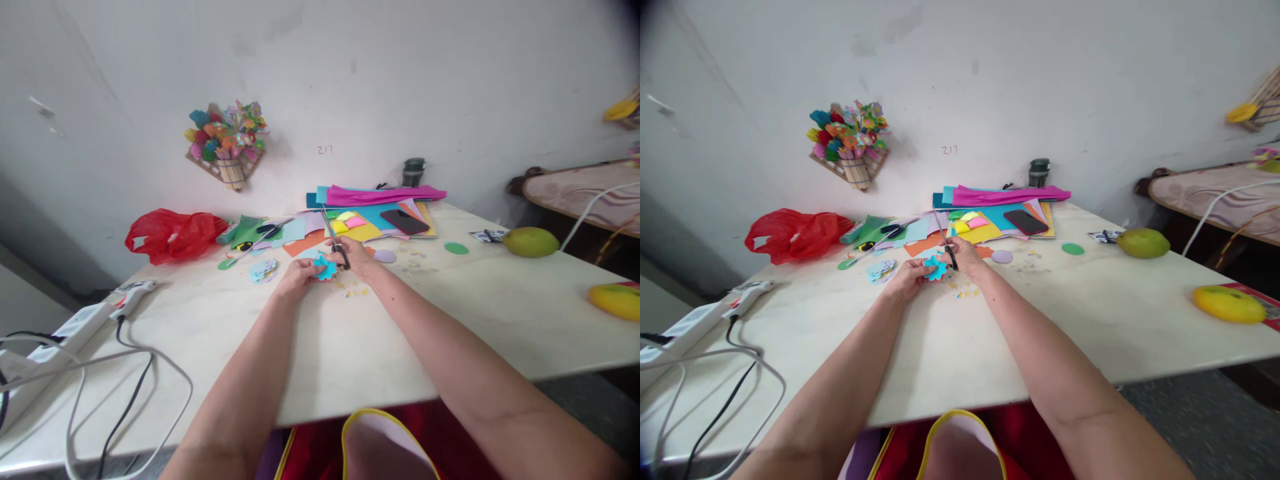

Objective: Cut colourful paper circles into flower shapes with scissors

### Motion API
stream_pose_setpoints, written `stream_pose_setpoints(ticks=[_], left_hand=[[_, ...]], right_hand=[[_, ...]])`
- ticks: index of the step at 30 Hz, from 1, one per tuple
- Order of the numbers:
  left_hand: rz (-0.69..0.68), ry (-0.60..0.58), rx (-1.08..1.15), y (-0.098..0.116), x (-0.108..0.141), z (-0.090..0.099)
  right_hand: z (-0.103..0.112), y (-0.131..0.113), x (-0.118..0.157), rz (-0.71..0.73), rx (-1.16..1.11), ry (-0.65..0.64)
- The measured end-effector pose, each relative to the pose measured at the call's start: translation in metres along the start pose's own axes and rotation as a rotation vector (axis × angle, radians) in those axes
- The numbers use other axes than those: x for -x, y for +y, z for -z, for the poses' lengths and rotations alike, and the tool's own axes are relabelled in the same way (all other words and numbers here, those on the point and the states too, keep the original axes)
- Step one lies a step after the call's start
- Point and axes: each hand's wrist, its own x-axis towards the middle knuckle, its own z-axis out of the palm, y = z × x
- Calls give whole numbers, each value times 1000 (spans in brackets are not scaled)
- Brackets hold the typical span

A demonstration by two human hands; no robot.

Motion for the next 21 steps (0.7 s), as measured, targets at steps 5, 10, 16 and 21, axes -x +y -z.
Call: stream_pose_setpoints(ticks=[5, 10, 16, 21], left_hand=[[-39, 59, 77, -1, -1, -1], [-89, 140, 140, -2, -1, -2], [-103, 188, 166, -2, -2, -3], [-133, 311, 182, -2, -7, 0]], right_hand=[[-5, 2, -2, 33, -19, 86], [-11, 5, -4, 46, -38, 145], [-12, 5, -2, 45, -39, 161], [-6, 2, -1, -32, 3, 156]])
